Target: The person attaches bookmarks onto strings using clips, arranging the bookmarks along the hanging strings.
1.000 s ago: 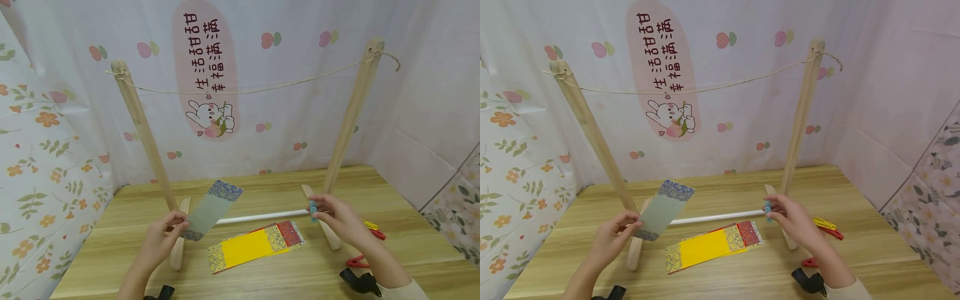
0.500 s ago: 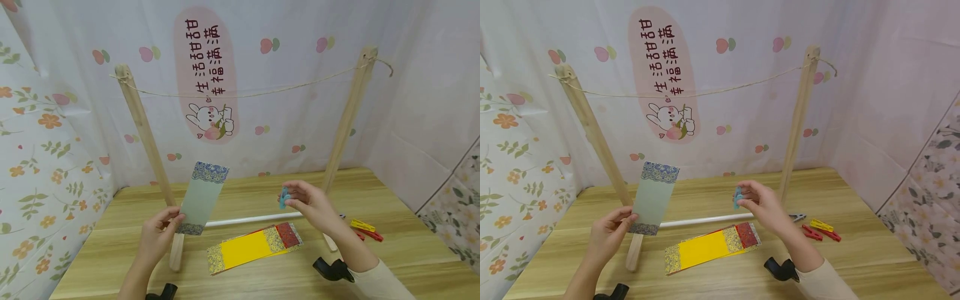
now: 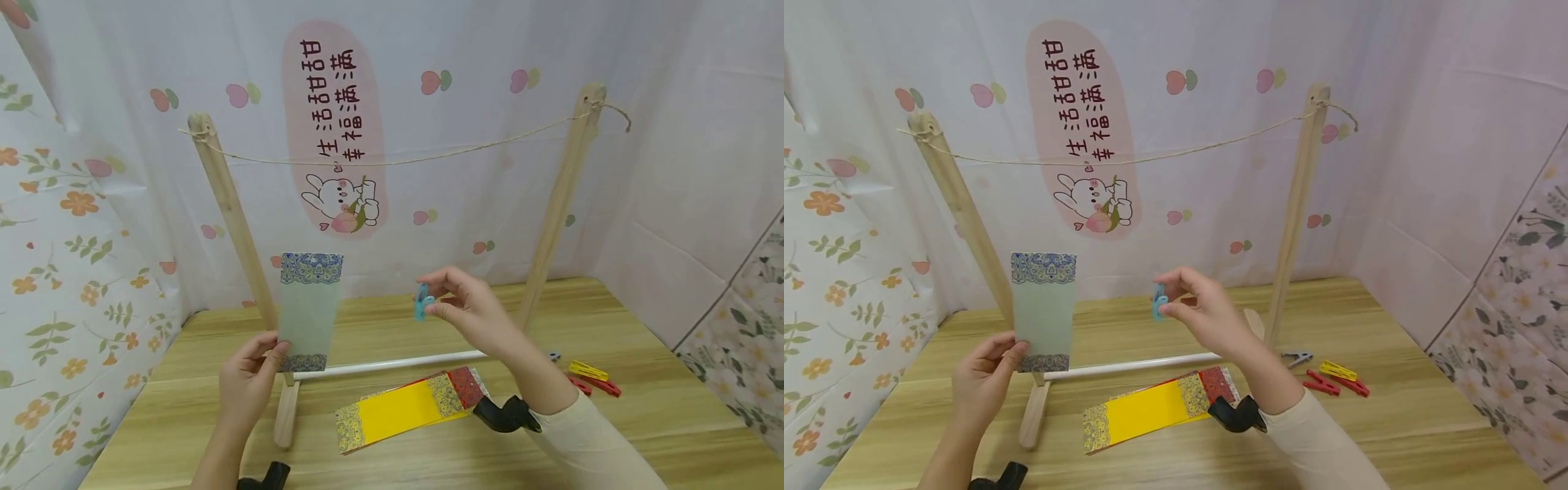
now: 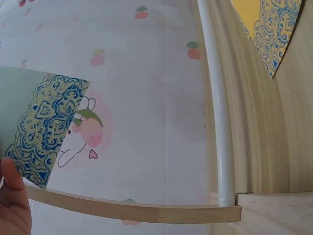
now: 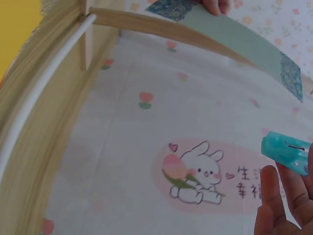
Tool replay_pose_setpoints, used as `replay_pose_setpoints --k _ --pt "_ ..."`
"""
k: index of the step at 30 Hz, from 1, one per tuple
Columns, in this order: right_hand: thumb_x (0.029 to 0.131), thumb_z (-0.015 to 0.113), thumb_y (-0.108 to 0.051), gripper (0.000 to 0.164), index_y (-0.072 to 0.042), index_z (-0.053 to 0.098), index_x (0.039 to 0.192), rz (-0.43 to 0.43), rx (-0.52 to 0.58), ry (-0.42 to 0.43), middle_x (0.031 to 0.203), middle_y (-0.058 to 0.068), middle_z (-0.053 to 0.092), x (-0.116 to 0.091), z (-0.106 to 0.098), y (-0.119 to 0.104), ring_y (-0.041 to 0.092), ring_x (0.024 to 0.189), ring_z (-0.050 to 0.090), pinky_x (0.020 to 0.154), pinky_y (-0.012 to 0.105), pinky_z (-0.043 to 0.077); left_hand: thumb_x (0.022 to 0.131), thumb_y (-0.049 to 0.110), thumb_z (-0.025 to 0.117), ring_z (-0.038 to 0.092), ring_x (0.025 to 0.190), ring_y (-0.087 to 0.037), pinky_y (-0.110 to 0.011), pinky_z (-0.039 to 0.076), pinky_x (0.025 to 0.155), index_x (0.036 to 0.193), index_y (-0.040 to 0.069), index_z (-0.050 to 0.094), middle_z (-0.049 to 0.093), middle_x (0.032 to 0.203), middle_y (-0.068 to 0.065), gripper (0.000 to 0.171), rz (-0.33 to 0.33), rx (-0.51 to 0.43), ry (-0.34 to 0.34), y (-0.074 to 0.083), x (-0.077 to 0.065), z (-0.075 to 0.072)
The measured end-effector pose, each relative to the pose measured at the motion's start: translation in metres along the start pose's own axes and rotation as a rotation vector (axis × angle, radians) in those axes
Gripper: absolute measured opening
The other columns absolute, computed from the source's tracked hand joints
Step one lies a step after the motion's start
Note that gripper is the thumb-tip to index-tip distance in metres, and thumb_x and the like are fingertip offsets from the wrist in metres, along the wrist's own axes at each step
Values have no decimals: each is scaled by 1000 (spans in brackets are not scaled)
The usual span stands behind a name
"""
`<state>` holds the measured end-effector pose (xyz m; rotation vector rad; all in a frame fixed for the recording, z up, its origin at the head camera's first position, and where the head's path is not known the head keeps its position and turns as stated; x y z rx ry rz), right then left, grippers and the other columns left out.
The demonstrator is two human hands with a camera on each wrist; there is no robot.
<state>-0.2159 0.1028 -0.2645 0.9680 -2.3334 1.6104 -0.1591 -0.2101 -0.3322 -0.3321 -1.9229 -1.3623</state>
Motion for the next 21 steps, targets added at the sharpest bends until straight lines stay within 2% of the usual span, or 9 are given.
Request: replay_pose_setpoints --k 6,11,14,21 --pt "92 65 2 33 0 60 125 -9 -2 -13 103 14 68 15 9 -17 19 90 63 79 23 54 85 -19 64 59 60 6 -8 46 54 92 -14 66 70 82 26 9 13 -46 35 0 3 0" --pt "92 65 3 34 -2 60 125 -13 72 -3 104 14 70 31 14 -28 20 89 63 72 21 50 87 -16 64 61 65 6 -8 50 60 94 -14 66 71 83 26 7 -24 -74 56 0 8 1" --pt "92 66 3 34 -4 60 124 -23 104 10 104 15 71 40 18 -36 19 87 62 68 20 47 88 -15 64 61 64 5 -9 50 60 94 -15 66 72 82 24 7 -13 -95 65 2 14 1" --pt "92 65 4 34 -2 60 124 -79 192 -4 107 17 71 56 29 -59 20 83 63 78 23 53 86 -17 64 62 61 6 -8 50 57 93 -15 67 73 82 21 8 44 -126 98 9 25 -2"
Point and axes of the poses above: each hand's wrist, its own x-axis towards the middle knuckle, its own z-axis out of the palm, y = z × x, the point moved 5 cm from there along x, towards the middle knuckle
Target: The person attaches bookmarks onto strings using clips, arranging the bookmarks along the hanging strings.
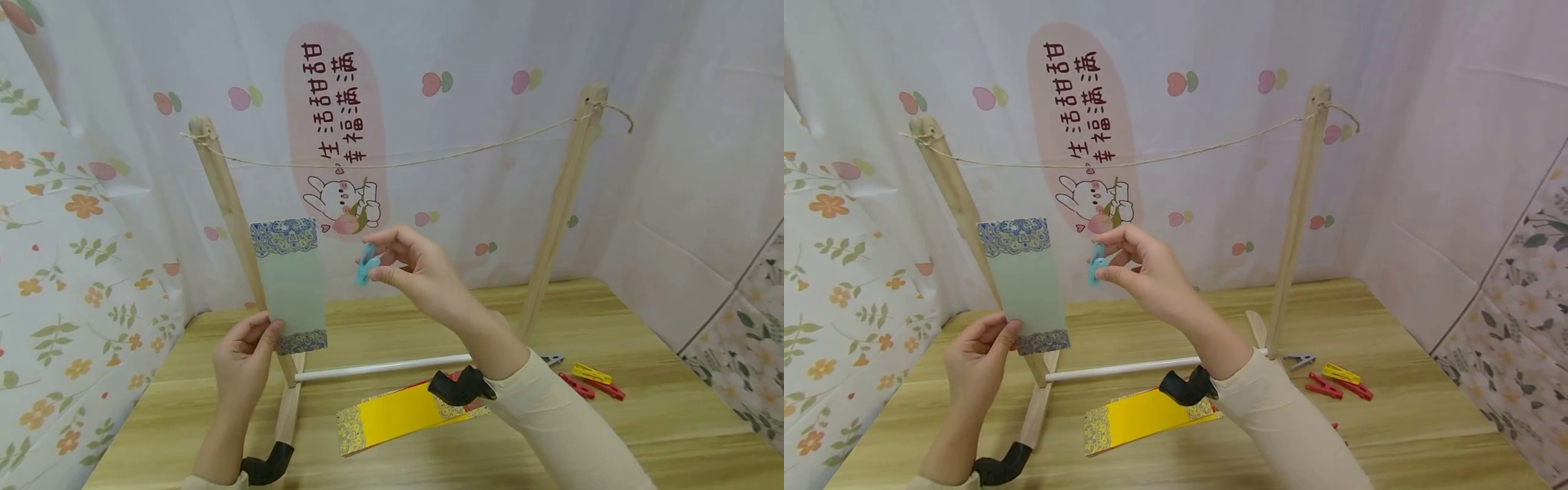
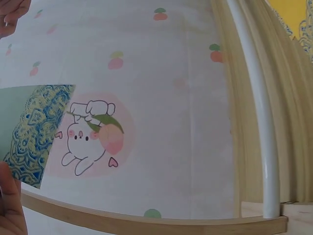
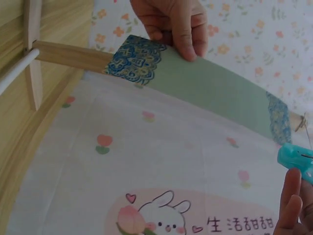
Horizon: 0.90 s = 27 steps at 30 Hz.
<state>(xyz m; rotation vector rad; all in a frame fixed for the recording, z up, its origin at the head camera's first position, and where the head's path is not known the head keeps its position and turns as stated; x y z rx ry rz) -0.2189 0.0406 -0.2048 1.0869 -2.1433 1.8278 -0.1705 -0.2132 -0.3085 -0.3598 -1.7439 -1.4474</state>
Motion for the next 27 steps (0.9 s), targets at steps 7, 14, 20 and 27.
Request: replay_pose_setpoints --k 7,14,20,27 --pt "94 59 7 31 3 58 124 -117 46 -46 107 18 66 22 13 -25 24 78 64 74 30 57 86 -16 65 65 60 4 -9 51 57 94 -8 72 75 81 14 14 37 -117 14 4 12 -3" --pt "94 62 5 33 3 57 126 -160 6 -45 104 18 67 42 21 -41 20 66 57 56 27 47 86 -16 66 65 59 5 -9 51 56 95 -2 75 74 80 18 18 25 -39 47 10 23 -4" --pt "93 62 6 33 1 58 126 -168 42 -25 111 16 67 57 27 -52 19 53 48 49 26 40 86 -15 66 65 60 5 -8 51 57 97 -9 73 74 81 19 15 58 -23 55 13 28 -4" --pt "92 63 8 31 5 58 122 -210 93 34 105 15 64 74 33 -66 13 59 52 50 24 41 86 -13 67 65 60 6 -8 51 57 99 -12 73 73 81 20 14 60 0 77 16 35 -4"
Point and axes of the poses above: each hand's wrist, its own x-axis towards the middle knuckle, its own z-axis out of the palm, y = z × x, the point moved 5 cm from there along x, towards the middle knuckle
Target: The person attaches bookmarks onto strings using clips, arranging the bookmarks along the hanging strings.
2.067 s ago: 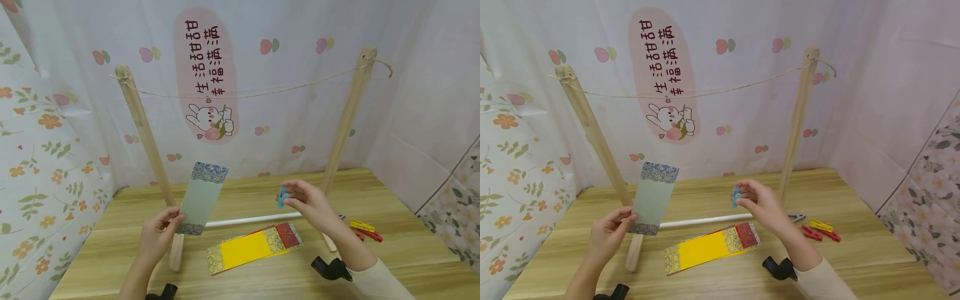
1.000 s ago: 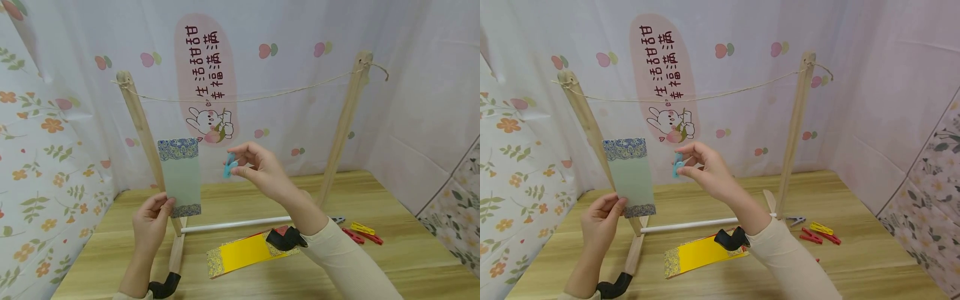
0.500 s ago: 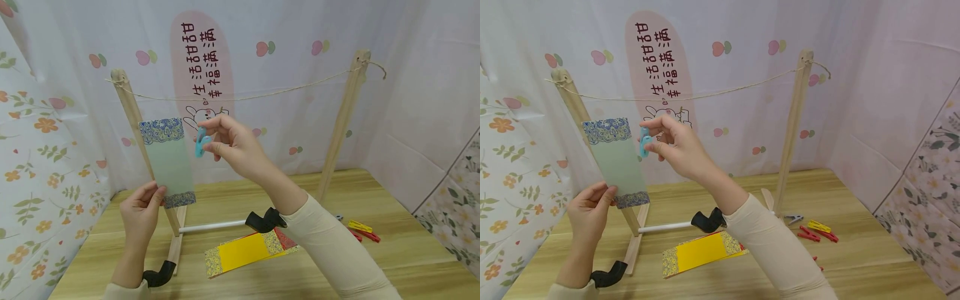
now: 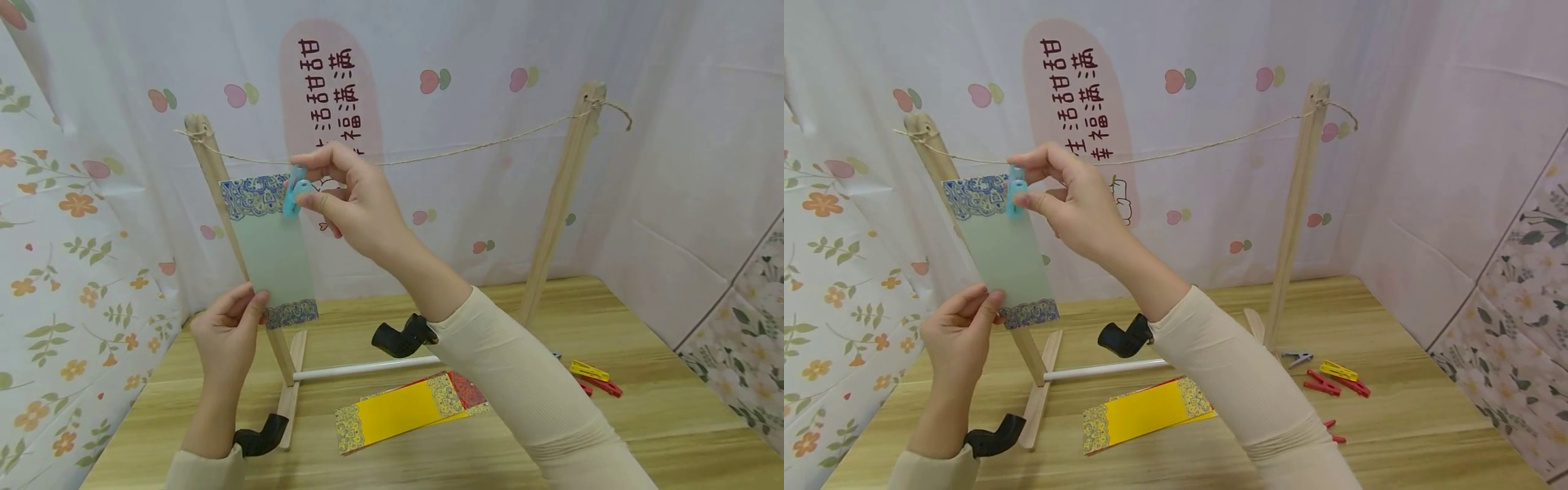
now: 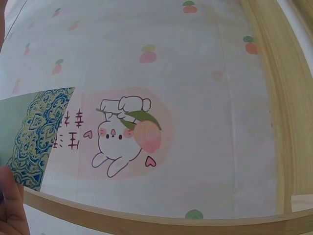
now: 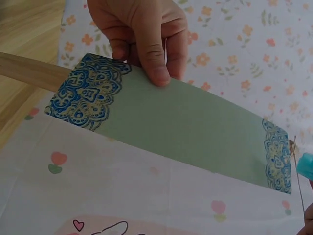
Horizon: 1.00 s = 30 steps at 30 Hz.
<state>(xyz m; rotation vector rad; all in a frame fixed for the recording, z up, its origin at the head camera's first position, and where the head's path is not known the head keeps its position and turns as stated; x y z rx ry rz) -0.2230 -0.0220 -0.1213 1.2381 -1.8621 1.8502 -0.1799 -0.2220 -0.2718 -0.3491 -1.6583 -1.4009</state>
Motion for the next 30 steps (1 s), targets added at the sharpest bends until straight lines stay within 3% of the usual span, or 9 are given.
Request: replay_pose_setpoints --k 5,6,13,18,25,30 --pt "91 65 7 26 5 59 116 -33 -48 41 116 17 66 12 3 -7 10 99 59 70 21 53 86 -12 68 66 60 5 -9 51 57 100 -8 74 74 81 17 16 -9 -37 8 2 5 0" --pt "91 65 7 26 5 60 115 -34 -50 46 116 17 67 14 3 -8 12 101 59 73 21 54 86 -12 68 66 60 4 -9 52 57 101 -8 74 75 81 16 17 -11 -61 9 1 6 0" --pt "90 63 11 22 5 60 111 -36 0 89 101 14 64 27 7 -13 16 105 65 80 25 57 86 -12 68 67 60 3 -10 52 56 99 -3 76 76 81 12 18 -19 -145 9 2 9 1" --pt "89 63 14 23 5 61 110 -15 55 120 105 16 67 33 8 -12 19 104 67 80 24 57 86 -11 68 66 59 2 -10 52 56 99 -4 76 76 80 11 16 -11 -164 9 2 11 2" --pt "88 66 10 24 3 63 110 -1 61 165 98 9 62 40 13 -12 12 104 65 78 21 55 86 -12 69 66 58 2 -9 51 56 100 -9 75 76 81 11 16 -3 -163 16 1 14 1" --pt "87 67 11 25 5 63 110 -15 100 201 101 16 65 42 16 -12 17 105 70 84 24 58 85 -12 69 65 57 2 -9 51 55 101 -12 74 76 81 11 16 -13 -173 21 -2 14 1"
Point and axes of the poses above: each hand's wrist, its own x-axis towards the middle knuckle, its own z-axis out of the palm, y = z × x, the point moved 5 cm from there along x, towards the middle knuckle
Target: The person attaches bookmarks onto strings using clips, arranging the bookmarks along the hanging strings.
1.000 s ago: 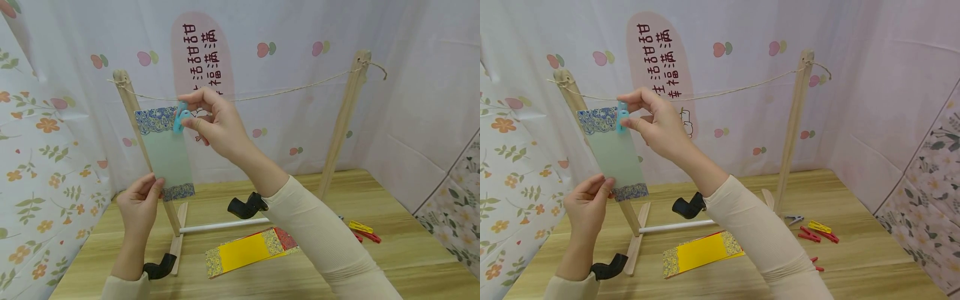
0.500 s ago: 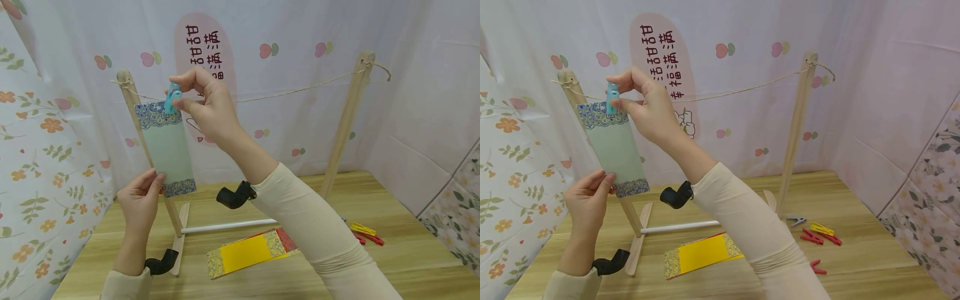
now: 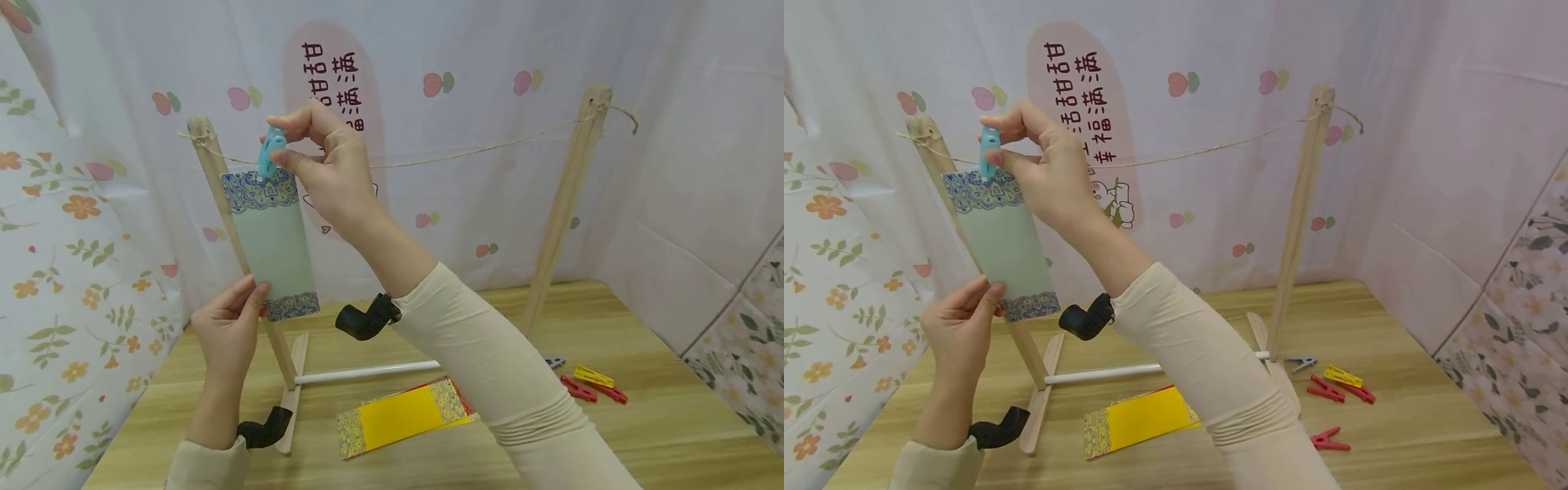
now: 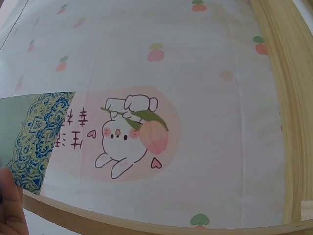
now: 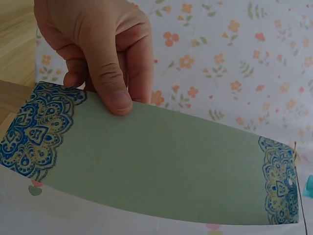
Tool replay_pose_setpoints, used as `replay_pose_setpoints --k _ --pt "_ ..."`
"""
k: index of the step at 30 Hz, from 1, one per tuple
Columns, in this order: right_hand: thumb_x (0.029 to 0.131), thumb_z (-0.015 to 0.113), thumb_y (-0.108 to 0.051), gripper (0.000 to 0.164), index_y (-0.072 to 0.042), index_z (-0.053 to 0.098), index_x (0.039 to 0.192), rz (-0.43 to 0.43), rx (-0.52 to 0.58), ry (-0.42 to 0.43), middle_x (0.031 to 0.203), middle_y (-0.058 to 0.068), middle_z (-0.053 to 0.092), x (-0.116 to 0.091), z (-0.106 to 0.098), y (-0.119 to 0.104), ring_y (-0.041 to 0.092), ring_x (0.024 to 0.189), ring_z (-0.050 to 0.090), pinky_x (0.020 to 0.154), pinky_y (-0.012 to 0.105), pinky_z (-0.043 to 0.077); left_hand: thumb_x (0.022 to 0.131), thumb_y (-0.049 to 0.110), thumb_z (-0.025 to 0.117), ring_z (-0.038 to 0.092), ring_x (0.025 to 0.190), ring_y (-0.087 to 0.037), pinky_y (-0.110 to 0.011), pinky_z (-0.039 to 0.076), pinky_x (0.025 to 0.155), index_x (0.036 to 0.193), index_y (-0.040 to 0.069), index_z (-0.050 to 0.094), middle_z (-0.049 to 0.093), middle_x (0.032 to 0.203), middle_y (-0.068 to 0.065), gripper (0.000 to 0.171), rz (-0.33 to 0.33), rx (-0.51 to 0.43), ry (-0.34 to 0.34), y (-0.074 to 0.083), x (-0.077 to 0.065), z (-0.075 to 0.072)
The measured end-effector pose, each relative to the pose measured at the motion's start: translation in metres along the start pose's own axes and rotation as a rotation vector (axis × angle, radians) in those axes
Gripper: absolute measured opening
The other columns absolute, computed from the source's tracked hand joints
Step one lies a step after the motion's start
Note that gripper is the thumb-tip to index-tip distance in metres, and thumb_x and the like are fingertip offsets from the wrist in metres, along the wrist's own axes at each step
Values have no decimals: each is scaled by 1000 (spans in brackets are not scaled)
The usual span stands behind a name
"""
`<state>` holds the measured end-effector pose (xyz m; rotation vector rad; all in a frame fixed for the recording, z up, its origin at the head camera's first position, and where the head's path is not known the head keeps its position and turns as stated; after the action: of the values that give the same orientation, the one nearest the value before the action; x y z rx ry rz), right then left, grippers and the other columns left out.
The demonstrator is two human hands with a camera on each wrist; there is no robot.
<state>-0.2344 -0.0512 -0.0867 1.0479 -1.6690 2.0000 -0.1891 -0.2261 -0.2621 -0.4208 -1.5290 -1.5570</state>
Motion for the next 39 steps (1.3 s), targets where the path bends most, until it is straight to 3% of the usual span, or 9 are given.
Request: replay_pose_setpoints --k 6,13,24,39 --pt "87 67 10 24 5 64 110 -14 4 40 95 16 66 4 -1 -1 17 102 71 84 23 57 86 -11 69 66 58 1 -10 51 55 102 -10 74 77 84 9 17 -21 -44 7 -4 1 3" --pt "88 66 10 23 5 65 111 -42 -20 19 95 19 67 9 1 -1 21 102 70 83 22 56 85 -10 71 65 57 1 -10 51 54 102 -12 73 77 83 8 17 -3 -60 16 -6 2 3" --pt "90 68 2 26 -6 67 114 124 -131 -22 100 5 68 15 7 4 2 96 54 81 13 48 85 -11 70 66 58 1 -10 51 55 102 -9 74 77 84 7 18 12 -89 24 -6 2 -2" --pt "90 70 0 28 -8 69 116 123 -202 -77 104 6 73 12 7 9 4 97 57 83 13 45 86 -11 69 67 60 1 -10 51 56 103 -6 74 77 84 7 19 41 -114 10 -5 1 -1"
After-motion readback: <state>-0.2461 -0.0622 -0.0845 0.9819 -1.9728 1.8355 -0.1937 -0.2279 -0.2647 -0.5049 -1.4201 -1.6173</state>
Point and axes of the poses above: each hand's wrist, its own x-axis towards the middle knuckle, its own z-axis out of the palm, y = z × x, the point moved 5 cm from there along x, towards the middle knuckle
